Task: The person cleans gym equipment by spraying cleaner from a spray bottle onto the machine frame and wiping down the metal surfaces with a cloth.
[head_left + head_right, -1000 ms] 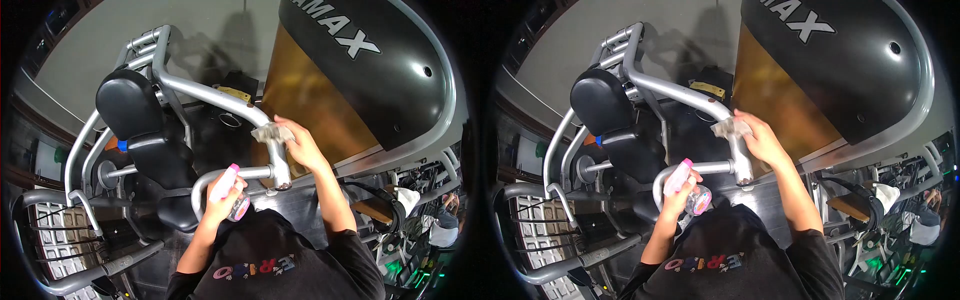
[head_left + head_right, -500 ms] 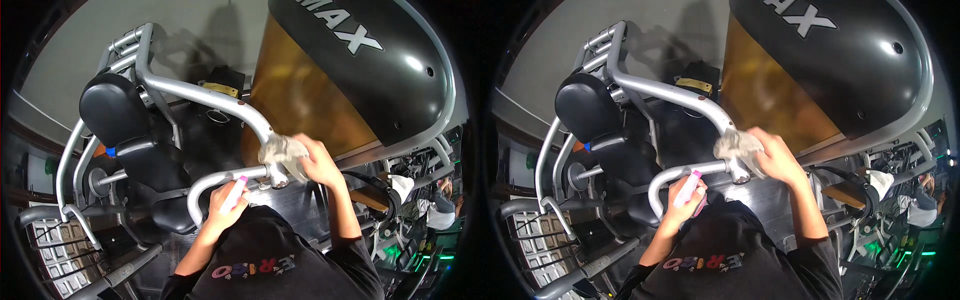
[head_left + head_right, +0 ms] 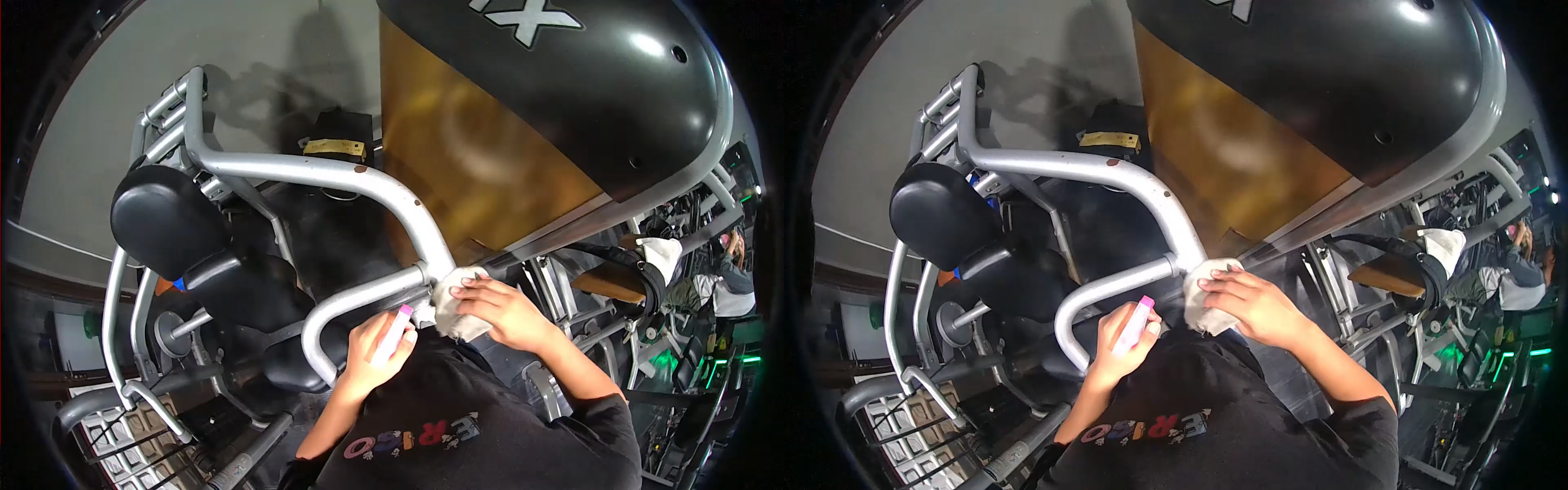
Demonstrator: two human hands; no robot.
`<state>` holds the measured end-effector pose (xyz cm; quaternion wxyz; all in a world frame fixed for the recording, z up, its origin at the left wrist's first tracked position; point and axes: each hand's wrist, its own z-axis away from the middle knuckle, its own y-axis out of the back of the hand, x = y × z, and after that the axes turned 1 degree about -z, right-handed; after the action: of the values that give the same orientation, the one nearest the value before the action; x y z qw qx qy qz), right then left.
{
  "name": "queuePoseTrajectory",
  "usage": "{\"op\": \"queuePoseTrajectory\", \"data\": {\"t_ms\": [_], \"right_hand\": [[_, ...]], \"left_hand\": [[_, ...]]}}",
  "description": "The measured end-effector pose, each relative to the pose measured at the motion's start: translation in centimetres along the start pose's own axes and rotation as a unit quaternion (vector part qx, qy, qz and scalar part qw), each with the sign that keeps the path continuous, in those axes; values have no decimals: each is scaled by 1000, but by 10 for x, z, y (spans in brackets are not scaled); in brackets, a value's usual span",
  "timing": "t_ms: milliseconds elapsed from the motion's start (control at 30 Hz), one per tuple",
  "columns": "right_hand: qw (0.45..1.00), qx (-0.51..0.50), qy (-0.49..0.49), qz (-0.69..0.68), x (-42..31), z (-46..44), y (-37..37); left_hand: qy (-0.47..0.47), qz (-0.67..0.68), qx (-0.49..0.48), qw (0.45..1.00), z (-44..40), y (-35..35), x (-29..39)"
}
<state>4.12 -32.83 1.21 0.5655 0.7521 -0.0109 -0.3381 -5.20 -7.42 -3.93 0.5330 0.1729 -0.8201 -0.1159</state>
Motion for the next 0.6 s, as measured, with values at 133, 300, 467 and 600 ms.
{"op": "queuePoseTrajectory", "data": {"t_ms": [133,300,467,600], "right_hand": [[990,87,-81,-70,13,1,9],[955,276,-102,24,10,-50,9],[985,160,-16,62,8,-57,-33],[995,43,9,88,-5,-6,-34]], "left_hand": [[-12,4,-21,1000,-4,-1,0],[-9,-6,-45,999,-4,-4,-2],[38,13,-56,998,0,0,-1],[60,27,-57,996,3,1,0]]}}
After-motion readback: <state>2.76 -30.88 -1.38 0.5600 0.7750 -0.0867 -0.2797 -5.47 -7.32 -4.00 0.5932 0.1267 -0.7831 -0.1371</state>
